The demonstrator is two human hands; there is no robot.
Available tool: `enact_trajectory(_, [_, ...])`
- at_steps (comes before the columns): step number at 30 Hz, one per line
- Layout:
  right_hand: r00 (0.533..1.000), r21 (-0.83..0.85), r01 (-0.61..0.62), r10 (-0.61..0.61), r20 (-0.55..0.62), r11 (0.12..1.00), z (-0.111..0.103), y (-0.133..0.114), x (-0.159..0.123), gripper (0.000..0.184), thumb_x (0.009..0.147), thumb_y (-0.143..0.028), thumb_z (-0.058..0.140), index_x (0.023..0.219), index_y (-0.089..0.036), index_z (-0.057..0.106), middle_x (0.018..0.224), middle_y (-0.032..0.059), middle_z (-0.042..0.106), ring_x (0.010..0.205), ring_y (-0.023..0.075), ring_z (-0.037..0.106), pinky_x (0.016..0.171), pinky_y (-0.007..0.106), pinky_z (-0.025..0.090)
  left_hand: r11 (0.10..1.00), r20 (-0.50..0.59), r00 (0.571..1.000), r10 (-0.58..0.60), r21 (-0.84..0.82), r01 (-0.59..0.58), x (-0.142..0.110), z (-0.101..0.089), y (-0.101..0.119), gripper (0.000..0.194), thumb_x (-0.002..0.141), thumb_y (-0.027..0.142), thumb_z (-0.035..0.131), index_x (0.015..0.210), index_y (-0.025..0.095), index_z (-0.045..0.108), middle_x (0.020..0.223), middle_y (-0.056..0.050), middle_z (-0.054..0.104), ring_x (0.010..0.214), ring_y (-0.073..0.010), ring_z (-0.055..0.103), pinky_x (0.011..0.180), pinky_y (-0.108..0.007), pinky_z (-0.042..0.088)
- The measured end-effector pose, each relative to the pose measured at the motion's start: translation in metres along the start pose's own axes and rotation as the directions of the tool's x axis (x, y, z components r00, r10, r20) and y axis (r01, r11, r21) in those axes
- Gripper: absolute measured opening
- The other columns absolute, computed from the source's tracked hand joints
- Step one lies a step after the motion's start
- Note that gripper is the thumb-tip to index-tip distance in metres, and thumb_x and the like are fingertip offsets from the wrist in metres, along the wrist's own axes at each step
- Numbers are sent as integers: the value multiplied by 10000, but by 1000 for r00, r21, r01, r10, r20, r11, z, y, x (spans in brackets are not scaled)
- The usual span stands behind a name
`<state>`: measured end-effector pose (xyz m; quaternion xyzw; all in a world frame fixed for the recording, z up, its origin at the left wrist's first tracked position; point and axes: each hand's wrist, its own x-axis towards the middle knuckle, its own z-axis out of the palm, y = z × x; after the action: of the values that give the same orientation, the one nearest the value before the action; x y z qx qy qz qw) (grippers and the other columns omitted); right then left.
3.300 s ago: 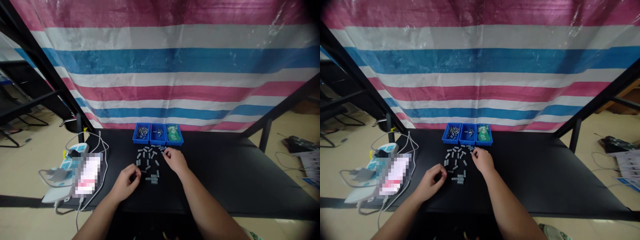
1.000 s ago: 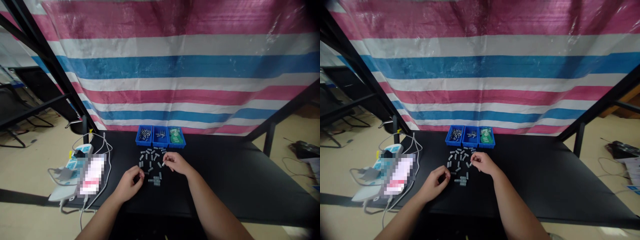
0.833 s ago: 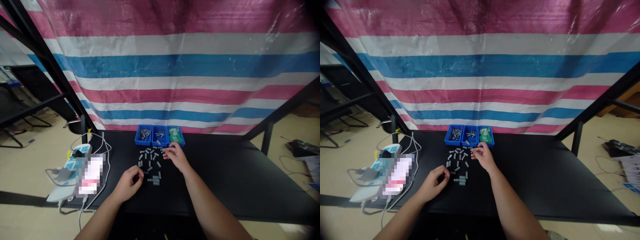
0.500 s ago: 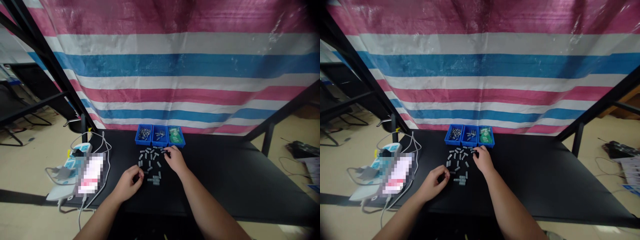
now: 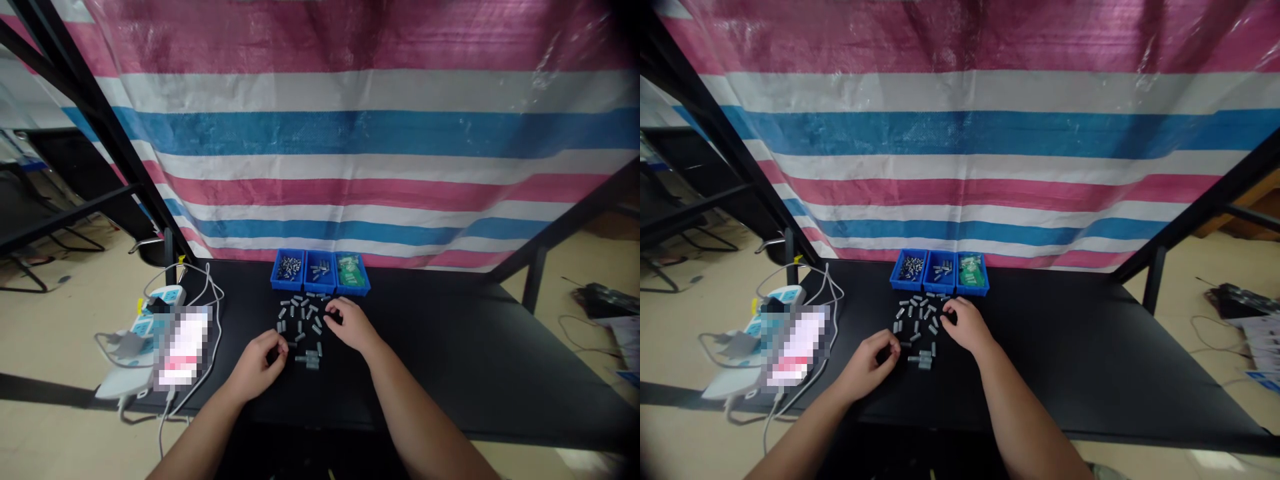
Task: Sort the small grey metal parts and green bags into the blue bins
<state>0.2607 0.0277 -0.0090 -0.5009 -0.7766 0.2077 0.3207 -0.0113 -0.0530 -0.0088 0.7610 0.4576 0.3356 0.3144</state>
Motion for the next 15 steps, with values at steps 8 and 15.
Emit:
enact_trajectory(8, [995, -106, -7, 18, 100, 994, 13, -12, -1, 73, 792, -248, 726, 855, -224, 698, 807, 5, 642, 808, 184, 605, 752, 295, 429, 1000, 6, 1000, -10, 0, 10, 0, 1, 0, 92, 894, 143, 536, 884, 204, 604, 853, -26, 609, 797, -163, 598, 732, -269, 454])
enact_trajectory(15, [998, 97, 11, -17, 62, 995, 14, -12, 1, 25, 849, -221, 655, 873, -219, 647, 871, 23, 637, 803, 172, 601, 751, 289, 461, 1000, 12, 1000, -13, 0, 13, 0, 1, 0, 94, 897, 144, 531, 873, 204, 599, 851, -28, 608, 795, -163, 595, 725, -267, 452])
